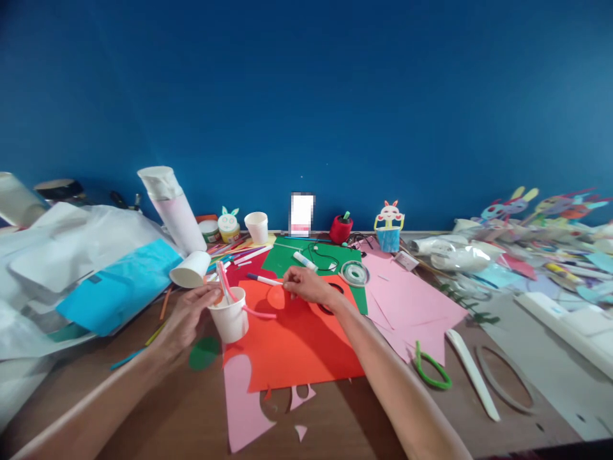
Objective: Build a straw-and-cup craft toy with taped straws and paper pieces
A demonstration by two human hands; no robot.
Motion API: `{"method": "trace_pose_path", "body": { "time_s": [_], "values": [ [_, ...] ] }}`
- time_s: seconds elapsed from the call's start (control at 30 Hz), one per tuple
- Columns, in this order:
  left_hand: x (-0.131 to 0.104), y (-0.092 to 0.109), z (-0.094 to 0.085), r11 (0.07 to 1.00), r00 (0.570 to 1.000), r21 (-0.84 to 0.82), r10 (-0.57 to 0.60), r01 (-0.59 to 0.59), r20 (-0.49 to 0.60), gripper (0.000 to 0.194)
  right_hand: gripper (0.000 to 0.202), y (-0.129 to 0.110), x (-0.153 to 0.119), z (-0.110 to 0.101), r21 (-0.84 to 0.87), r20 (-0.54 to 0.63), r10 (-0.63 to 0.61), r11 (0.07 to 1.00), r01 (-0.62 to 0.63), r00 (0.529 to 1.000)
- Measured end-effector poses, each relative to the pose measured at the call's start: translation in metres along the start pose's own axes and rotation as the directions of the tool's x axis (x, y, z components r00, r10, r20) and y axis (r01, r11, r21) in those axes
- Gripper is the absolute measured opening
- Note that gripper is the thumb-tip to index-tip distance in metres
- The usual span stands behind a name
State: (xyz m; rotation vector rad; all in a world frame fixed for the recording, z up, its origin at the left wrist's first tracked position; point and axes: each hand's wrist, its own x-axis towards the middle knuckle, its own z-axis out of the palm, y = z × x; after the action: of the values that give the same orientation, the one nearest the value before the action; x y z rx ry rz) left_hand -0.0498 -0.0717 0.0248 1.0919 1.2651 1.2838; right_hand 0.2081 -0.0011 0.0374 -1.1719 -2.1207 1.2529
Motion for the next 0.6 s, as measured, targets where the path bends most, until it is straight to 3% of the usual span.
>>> {"method": "trace_pose_path", "body": {
  "time_s": [0.17, 0.4, 0.6],
  "values": [
    [-0.007, 0.002, 0.005, 0.986, 0.976, -0.007, -0.164, 0.167, 0.142, 0.022, 0.024, -0.002, 0.006, 0.004, 0.145, -0.184, 0.004, 0.989, 0.023, 0.983],
    [-0.01, 0.005, 0.011, 0.964, 0.942, 0.042, -0.264, 0.261, 0.206, 0.021, 0.02, -0.013, 0.009, 0.018, 0.257, -0.439, 0.055, 0.964, 0.067, 0.897],
    [-0.009, 0.001, 0.011, 0.966, 0.946, 0.047, -0.258, 0.254, 0.194, 0.022, 0.02, -0.023, 0.005, 0.031, 0.283, -0.47, -0.011, 0.945, 0.163, 0.883]
  ]
}}
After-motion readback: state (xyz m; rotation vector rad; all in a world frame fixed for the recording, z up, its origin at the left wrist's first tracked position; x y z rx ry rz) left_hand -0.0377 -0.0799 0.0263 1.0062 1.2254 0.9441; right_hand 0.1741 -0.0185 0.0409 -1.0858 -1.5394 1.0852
